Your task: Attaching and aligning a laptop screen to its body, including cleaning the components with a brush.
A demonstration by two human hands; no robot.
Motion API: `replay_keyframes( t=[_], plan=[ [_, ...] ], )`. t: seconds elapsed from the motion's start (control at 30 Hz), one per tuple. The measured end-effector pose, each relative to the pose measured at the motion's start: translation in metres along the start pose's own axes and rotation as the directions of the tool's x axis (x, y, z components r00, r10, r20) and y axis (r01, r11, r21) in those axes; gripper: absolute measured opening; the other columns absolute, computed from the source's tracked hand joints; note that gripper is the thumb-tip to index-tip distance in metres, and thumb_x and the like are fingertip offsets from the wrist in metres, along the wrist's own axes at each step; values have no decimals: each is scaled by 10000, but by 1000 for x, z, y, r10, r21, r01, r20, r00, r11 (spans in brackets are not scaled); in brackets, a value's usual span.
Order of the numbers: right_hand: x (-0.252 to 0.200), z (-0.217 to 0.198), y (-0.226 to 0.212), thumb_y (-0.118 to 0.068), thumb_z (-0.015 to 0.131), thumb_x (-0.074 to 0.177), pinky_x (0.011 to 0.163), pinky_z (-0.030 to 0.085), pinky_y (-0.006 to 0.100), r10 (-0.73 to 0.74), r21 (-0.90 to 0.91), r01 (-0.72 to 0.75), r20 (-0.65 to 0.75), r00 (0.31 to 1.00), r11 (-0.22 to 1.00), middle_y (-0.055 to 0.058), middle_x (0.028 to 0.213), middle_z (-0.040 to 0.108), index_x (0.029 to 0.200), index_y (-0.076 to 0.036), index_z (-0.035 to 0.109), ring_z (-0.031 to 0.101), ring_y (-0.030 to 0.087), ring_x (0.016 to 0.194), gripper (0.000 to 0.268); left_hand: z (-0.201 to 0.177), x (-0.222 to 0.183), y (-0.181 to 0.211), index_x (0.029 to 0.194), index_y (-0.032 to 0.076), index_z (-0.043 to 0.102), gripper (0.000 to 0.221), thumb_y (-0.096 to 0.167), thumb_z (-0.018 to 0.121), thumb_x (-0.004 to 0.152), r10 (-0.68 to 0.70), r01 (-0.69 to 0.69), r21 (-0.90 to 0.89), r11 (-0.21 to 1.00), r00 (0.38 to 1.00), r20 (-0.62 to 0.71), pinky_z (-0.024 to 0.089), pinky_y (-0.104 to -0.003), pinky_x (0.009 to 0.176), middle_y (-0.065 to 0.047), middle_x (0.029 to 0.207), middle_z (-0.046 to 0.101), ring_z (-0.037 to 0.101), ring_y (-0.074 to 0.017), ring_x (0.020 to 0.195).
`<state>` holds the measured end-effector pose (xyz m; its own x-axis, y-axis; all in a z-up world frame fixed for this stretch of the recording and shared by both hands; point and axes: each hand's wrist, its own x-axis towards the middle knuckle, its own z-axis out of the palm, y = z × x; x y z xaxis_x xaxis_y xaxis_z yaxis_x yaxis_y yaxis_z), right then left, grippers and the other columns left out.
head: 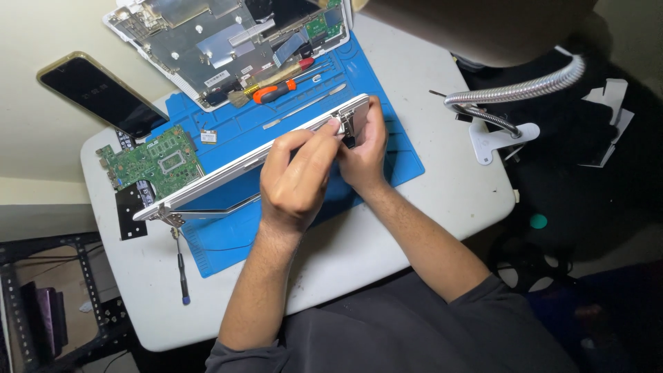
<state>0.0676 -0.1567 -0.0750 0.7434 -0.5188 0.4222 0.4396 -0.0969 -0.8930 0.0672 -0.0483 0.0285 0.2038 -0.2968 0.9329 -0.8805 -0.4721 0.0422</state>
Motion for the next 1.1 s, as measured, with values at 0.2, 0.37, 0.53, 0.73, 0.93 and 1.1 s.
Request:
replay_keyframes(
  t=[0.2, 0.37, 0.53, 0.73, 0.93, 1.1],
  plan=[
    [-1, -2, 7, -271, 844, 798, 757, 447, 241, 16, 30, -17, 17, 1000, 999, -22, 827, 515, 1039, -170, 479, 484, 69, 807, 449, 2, -2, 3, 860, 59, 772, 77, -8, 789, 894, 67, -68, -26, 997, 997, -47, 649, -345, 670, -110, 939, 811, 726, -251, 752],
    [-1, -2, 11, -251, 846, 786, 744, 452, 250, 17, 34, -17, 17, 1000, 999, -23, 827, 505, 1034, -161, 473, 482, 66, 802, 457, 3, -2, 2, 865, 50, 766, 69, -7, 783, 899, 23, -24, -33, 999, 1000, -20, 647, -356, 662, -112, 917, 806, 735, -254, 760],
    [-2, -4, 12, -221, 844, 787, 725, 446, 239, 18, 24, -18, 18, 1000, 1000, -28, 819, 510, 1026, -162, 482, 488, 55, 792, 437, 2, -5, 2, 853, 45, 764, 82, -25, 800, 875, 16, -16, -32, 999, 1000, -4, 649, -360, 670, -115, 900, 804, 741, -255, 766],
    [-3, -5, 11, -254, 851, 811, 727, 436, 230, 12, 44, -13, 14, 1000, 999, -26, 831, 510, 1026, -164, 478, 487, 56, 783, 440, 3, -7, 5, 870, 60, 773, 65, 5, 809, 872, 16, -17, -29, 999, 1000, -6, 653, -365, 702, -111, 914, 808, 747, -257, 792],
    [-3, -3, 6, -229, 849, 805, 726, 436, 224, 29, 43, -29, 9, 1000, 999, -41, 826, 506, 1021, -164, 484, 486, 43, 780, 429, 3, -7, 11, 891, 47, 772, 40, 13, 794, 890, -15, 15, -1, 1000, 1000, 21, 659, -372, 711, -129, 958, 807, 754, -268, 824],
    [-6, -7, 14, -166, 842, 805, 717, 449, 231, -19, 13, 19, 4, 1000, 1000, -6, 836, 529, 1045, -148, 495, 511, 68, 768, 422, 3, -4, 15, 818, 37, 739, 112, -26, 757, 908, -68, 68, 3, 998, 998, -9, 655, -347, 692, -117, 942, 809, 750, -245, 798]
  ],
)
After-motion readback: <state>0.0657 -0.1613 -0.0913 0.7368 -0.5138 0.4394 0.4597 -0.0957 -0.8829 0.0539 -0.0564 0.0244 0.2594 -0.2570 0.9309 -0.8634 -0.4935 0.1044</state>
